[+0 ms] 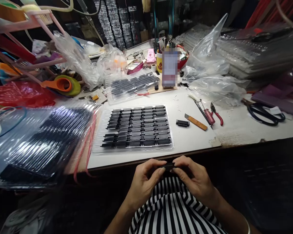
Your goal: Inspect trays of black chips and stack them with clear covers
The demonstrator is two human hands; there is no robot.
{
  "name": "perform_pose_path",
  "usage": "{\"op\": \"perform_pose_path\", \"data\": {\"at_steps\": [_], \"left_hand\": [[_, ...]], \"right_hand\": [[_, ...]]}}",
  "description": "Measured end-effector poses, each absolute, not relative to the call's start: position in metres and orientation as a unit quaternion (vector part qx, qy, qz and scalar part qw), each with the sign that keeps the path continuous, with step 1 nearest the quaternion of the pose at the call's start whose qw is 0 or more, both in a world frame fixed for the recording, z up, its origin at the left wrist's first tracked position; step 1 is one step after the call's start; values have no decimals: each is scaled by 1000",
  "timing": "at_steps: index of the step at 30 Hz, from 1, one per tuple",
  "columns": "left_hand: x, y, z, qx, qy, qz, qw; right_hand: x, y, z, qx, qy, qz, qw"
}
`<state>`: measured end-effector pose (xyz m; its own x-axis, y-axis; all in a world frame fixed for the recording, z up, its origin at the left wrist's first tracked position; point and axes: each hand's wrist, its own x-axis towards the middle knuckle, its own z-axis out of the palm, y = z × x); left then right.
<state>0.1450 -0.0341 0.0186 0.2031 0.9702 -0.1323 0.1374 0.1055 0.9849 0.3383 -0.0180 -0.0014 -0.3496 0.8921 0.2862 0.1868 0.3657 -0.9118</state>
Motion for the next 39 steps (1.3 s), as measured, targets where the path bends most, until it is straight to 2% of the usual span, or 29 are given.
{"op": "perform_pose_path", "data": {"at_steps": [3, 7, 12, 16, 18, 21, 24, 31, 39], "left_hand": [[144, -37, 21, 627, 504, 390, 448], [144, -40, 22, 677, 483, 397, 388], [135, -42, 26, 676, 475, 415, 381], [117, -33, 30, 656, 464, 405, 436], [108, -27, 30, 624, 475, 439, 439], [98, -17, 27, 574, 533, 488, 386], [92, -11, 25, 536, 581, 498, 357], [84, -9, 20, 515, 603, 495, 354], [87, -5, 23, 473, 617, 525, 347]], "right_hand": [[337, -18, 6, -381, -705, 459, 383], [330, -19, 16, -383, -697, 498, 347], [323, -20, 25, -396, -686, 491, 361], [329, 10, 44, -334, -736, 498, 315], [332, 40, 53, -366, -731, 468, 335], [331, 91, 57, -457, -725, 348, 380], [325, 135, 48, -493, -765, 265, 318], [308, 167, 22, -544, -781, 196, 235], [306, 162, 31, -535, -788, 182, 245]]}}
